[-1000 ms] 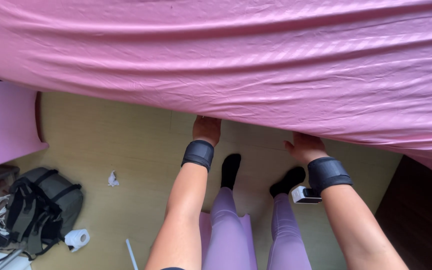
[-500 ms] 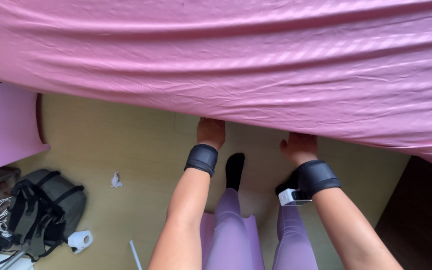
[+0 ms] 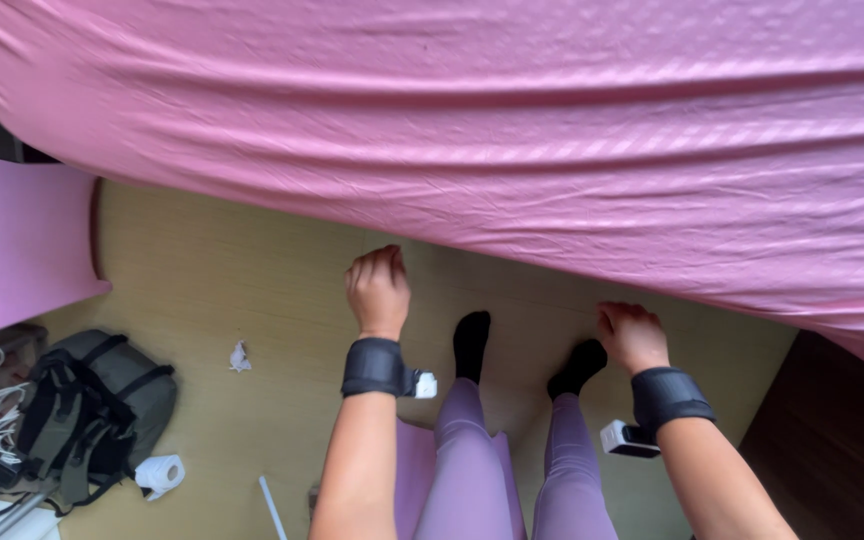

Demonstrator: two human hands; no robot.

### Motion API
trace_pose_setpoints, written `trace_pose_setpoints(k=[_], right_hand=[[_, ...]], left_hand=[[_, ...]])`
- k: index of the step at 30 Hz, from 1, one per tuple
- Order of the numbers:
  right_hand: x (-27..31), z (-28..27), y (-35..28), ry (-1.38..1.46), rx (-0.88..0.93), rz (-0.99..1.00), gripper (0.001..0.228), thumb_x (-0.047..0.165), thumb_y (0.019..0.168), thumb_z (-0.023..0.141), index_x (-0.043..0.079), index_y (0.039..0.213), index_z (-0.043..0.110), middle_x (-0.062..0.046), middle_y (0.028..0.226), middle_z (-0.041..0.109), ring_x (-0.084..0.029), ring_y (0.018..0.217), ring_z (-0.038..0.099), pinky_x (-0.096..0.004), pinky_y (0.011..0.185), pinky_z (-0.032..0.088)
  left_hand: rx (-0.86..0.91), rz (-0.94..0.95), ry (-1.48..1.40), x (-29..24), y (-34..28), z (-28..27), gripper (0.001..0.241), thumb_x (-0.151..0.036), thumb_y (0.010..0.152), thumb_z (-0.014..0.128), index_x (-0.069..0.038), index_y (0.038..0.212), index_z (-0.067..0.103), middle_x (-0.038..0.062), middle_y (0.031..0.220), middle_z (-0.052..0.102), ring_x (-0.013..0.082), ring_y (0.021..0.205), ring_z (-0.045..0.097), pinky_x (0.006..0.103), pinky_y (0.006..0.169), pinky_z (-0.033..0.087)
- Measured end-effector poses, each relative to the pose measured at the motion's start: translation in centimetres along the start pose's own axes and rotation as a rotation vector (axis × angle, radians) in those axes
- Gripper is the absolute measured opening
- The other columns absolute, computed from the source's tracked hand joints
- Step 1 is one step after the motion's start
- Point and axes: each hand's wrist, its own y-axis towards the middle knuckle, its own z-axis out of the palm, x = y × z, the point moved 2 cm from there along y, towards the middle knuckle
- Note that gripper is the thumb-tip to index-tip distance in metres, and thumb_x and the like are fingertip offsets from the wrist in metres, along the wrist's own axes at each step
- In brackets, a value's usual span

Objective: The person arranges pink and white pillows on a bed with a pink sheet. They then tuck the sheet under the mattress along the sides and corners. Finally, they pick up a pink duvet from the floor and place it on the bed.

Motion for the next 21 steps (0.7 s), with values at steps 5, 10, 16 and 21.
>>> trace_pose_setpoints(k=[5, 10, 16, 21], right_hand=[[1.4, -4.2, -1.6, -0.046, 0.022, 0.103, 0.023, 0.033, 0.092, 0.066, 0.022, 0.109, 0.076, -0.011, 0.101, 0.075, -0.034, 0.091, 0.071, -0.048, 0.083, 0.056], [5.0, -13.3, -2.8, -0.084, -0.364, -0.044, 0.013, 0.030, 0.096, 0.070, 0.018, 0.099, 0.074, -0.005, 0.087, 0.070, -0.029, 0.080, 0.067, -0.043, 0.076, 0.053], [8.5, -22.4, -2.3, -0.165, -0.520, -0.251, 0.016, 0.028, 0.092, 0.072, 0.016, 0.103, 0.070, -0.005, 0.086, 0.062, -0.027, 0.080, 0.063, -0.041, 0.070, 0.050], [8.3, -20.0, 0.3, -0.203, -0.376, -0.254, 0.008, 0.022, 0.089, 0.069, 0.017, 0.094, 0.066, -0.004, 0.085, 0.064, -0.025, 0.084, 0.067, -0.041, 0.073, 0.053]], left_hand=[[-0.041, 0.360, 0.219, -3.2, 5.4, -10.9, 0.016, -0.021, 0.094, 0.072, -0.012, 0.108, 0.071, 0.002, 0.104, 0.068, 0.0232, 0.103, 0.062, 0.0425, 0.091, 0.048], [0.012, 0.640, 0.415, -6.4, 9.8, -11.8, 0.020, -0.027, 0.093, 0.071, -0.010, 0.104, 0.071, 0.005, 0.100, 0.063, 0.0241, 0.100, 0.060, 0.0420, 0.088, 0.046], [0.176, 0.831, 0.936, -7.6, 10.9, -7.4, 0.023, -0.023, 0.091, 0.058, -0.006, 0.094, 0.072, 0.011, 0.088, 0.065, 0.0261, 0.088, 0.059, 0.0420, 0.085, 0.045], [0.370, 1.018, 1.234, -7.6, 11.4, -2.9, 0.031, -0.023, 0.088, 0.053, -0.002, 0.082, 0.076, 0.014, 0.071, 0.066, 0.0273, 0.069, 0.059, 0.0441, 0.068, 0.042]])
